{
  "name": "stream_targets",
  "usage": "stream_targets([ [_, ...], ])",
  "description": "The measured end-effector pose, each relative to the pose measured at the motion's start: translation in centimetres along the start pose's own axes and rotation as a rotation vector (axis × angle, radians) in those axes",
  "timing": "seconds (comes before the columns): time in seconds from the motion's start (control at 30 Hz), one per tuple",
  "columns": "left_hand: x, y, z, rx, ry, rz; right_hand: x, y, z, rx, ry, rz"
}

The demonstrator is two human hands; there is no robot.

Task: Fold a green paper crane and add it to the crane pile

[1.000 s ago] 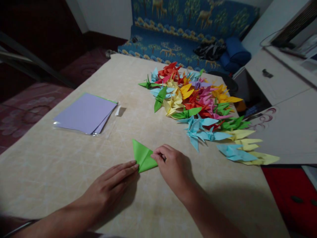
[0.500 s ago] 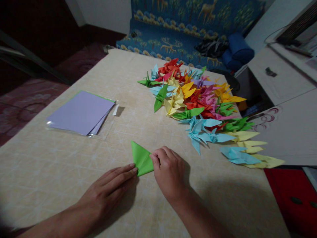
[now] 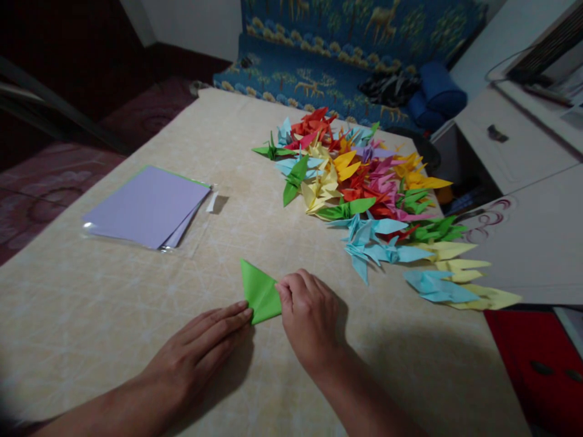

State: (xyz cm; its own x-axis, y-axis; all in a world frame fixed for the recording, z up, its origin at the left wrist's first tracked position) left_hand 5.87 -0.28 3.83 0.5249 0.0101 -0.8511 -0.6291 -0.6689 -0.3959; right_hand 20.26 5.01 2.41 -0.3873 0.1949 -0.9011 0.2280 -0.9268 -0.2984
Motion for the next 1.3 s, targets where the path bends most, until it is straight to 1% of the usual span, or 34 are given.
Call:
stream_targets([
  [0.13,0.2,-0.1,0.0,-0.002,-0.013,0.027,0.0,-0.1,0.2,-0.010,0.032,0.001],
  [0.4,0.5,0.1,0.0,0.006,-0.015,0.030,-0.1,-0.2,0.4,-0.009,0.062,-0.003],
  [0.63,-0.1,-0.2,-0.3,0.001,-0.014,0.016,0.1,-0.3,0.3,0.009,0.077,0.011],
  [0.73,0.0,-0.4,-0.4,0.005,-0.036,0.018,0.0,-0.3,0.4,0.005,0.075,0.013],
  [1.03,0.8,-1.1,-0.5,-0.003,-0.059,0.001,0.0,-0.4,0.5,0.007,0.094,0.016],
  [1.13,1.3,-1.7,-0.5,-0.003,-0.084,0.024,0.1,-0.4,0.5,0.014,0.106,0.029],
  [1.3,2.2,-2.2,-0.8,0.053,-0.108,0.061,0.4,-0.5,0.6,0.015,0.131,0.074],
])
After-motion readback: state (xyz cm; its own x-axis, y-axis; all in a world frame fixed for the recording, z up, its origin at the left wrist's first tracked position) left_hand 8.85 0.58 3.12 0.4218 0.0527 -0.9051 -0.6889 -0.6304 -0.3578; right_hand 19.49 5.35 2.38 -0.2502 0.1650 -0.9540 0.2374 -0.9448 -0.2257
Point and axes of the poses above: each hand's wrist, its own y-axis away from the middle knuckle, its own x-axis out of the palm, z = x × y, the point moved 9 cm from there along -y, towards the middle knuckle, and after that the axes turned 7 degrees about -x, right-handed, at the moved point
